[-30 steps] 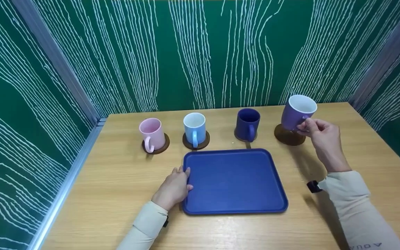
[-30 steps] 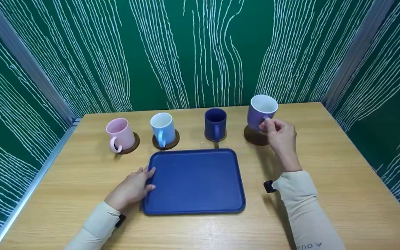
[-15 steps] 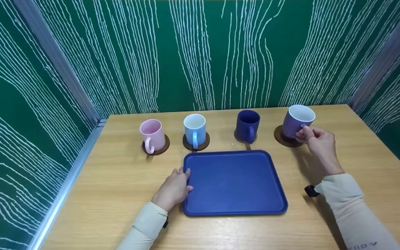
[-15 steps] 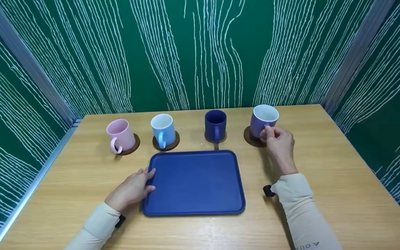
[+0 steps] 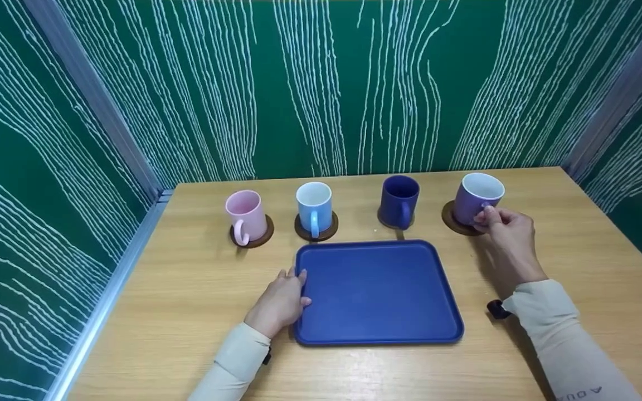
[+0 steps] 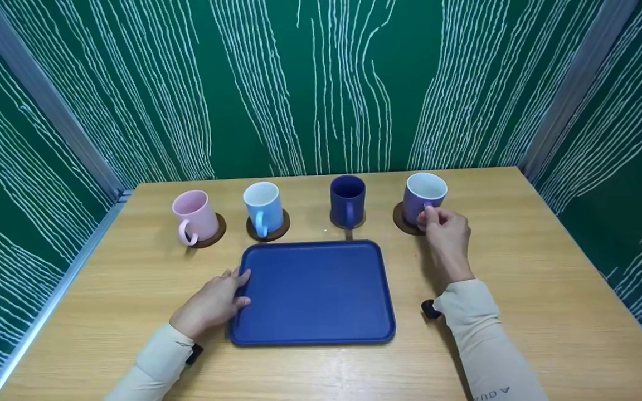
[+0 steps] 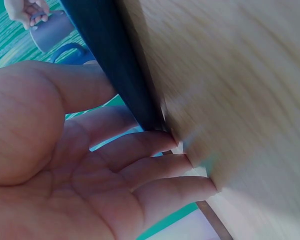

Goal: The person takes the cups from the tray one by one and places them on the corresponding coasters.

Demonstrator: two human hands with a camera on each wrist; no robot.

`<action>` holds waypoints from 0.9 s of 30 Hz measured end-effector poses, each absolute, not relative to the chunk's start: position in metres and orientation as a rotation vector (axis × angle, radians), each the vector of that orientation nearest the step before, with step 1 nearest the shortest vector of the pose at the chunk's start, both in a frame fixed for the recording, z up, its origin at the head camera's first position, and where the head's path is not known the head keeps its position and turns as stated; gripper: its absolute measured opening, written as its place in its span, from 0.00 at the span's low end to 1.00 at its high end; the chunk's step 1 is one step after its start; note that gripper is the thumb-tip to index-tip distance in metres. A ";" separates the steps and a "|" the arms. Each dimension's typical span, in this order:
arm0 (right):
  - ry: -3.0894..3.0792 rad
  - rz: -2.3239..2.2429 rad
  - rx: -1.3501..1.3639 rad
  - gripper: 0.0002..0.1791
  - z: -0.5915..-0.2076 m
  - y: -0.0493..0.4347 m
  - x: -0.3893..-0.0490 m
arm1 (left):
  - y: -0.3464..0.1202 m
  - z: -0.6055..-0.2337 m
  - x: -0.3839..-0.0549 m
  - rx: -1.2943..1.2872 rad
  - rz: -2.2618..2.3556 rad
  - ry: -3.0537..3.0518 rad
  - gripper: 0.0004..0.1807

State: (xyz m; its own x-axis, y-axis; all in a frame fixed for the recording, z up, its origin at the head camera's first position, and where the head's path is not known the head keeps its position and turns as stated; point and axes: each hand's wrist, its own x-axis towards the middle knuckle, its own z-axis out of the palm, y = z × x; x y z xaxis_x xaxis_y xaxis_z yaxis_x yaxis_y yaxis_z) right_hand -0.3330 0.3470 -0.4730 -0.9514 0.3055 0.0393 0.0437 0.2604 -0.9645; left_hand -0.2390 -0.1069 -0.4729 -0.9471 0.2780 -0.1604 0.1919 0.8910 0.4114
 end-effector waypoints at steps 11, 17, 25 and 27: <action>-2.368 1.771 -0.398 0.28 -0.471 0.347 -0.333 | -0.106 -0.474 -0.239 0.344 0.591 2.844 0.34; -2.353 1.806 -0.406 0.27 -0.470 0.347 -0.333 | -0.106 -0.474 -0.238 0.318 0.609 2.832 0.34; -2.341 1.797 -0.402 0.28 -0.468 0.346 -0.329 | -0.105 -0.473 -0.239 0.312 0.607 2.830 0.34; -2.348 1.766 -0.402 0.29 -0.469 0.346 -0.328 | -0.106 -0.474 -0.239 0.324 0.604 2.832 0.34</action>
